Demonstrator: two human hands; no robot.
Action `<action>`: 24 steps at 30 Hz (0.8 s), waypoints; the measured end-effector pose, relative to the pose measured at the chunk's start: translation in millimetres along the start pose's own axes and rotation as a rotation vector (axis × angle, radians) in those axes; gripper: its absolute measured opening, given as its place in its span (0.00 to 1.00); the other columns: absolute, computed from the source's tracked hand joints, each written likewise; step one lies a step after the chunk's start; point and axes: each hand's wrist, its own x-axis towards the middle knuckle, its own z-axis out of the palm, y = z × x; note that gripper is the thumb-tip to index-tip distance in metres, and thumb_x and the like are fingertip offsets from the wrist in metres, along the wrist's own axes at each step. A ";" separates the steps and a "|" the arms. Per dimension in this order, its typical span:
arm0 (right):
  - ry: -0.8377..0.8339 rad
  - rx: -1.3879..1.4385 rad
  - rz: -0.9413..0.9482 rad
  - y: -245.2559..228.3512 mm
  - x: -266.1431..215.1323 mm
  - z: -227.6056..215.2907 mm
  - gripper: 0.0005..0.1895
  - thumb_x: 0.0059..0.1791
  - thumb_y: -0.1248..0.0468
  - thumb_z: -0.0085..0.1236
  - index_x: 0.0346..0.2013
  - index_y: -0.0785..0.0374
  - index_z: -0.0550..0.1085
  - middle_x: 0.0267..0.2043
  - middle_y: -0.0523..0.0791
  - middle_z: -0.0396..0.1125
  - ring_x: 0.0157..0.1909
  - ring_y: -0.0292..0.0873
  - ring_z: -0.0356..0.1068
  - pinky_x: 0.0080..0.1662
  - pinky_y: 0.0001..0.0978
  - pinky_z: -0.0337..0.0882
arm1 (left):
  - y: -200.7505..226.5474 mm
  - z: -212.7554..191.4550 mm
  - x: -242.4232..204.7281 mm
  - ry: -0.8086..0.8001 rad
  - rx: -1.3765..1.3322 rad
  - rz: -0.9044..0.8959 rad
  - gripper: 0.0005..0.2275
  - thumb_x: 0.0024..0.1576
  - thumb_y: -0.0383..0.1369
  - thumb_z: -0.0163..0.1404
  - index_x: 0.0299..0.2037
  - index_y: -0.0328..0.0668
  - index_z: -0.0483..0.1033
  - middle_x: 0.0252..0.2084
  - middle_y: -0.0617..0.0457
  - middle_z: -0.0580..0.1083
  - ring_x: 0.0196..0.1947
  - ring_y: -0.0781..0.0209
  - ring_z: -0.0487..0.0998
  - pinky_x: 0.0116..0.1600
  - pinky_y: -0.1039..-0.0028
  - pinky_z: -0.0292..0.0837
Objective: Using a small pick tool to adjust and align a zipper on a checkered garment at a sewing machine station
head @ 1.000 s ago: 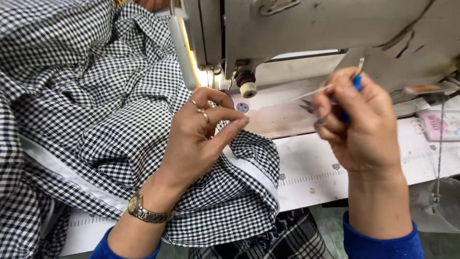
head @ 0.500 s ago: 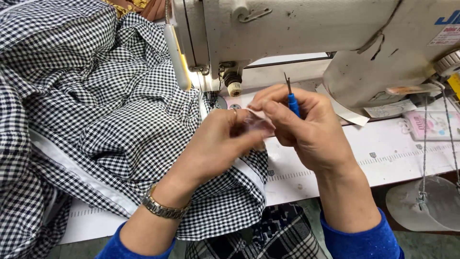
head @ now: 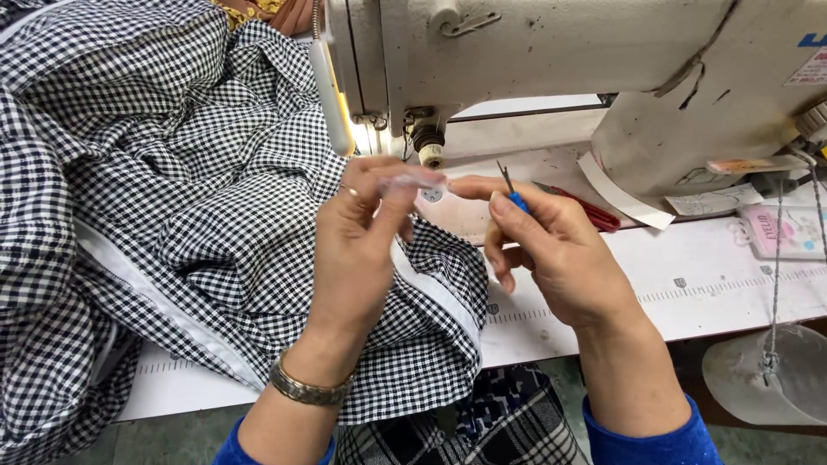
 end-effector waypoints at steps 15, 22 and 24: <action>-0.045 -1.196 -0.016 56.5 18.4 -41.3 0.11 0.54 0.62 0.35 0.31 0.59 0.66 0.31 0.47 0.57 0.39 0.50 0.60 0.45 0.44 0.59 | 28.2 -47.3 23.9 -0.321 0.559 -0.213 0.10 0.59 0.37 0.46 0.41 0.44 0.79 0.14 0.67 0.53 0.14 0.74 0.51 0.21 0.79 0.43; 0.028 -1.552 0.042 55.4 20.6 -97.4 0.23 0.48 0.65 0.44 0.58 0.57 0.70 0.53 0.56 0.65 0.46 0.61 0.63 0.50 0.49 0.64 | 31.2 -52.6 28.2 -0.595 1.118 -0.161 0.15 0.52 0.37 0.57 0.48 0.46 0.77 0.45 0.49 0.78 0.49 0.55 0.76 0.58 0.62 0.69; 0.012 -1.529 0.004 65.3 22.6 -111.8 0.30 0.37 0.73 0.42 0.54 0.62 0.70 0.54 0.59 0.62 0.50 0.65 0.64 0.53 0.48 0.64 | 29.0 -53.5 31.3 -0.579 1.100 -0.044 0.05 0.54 0.33 0.56 0.35 0.44 0.82 0.33 0.51 0.80 0.35 0.54 0.79 0.42 0.62 0.73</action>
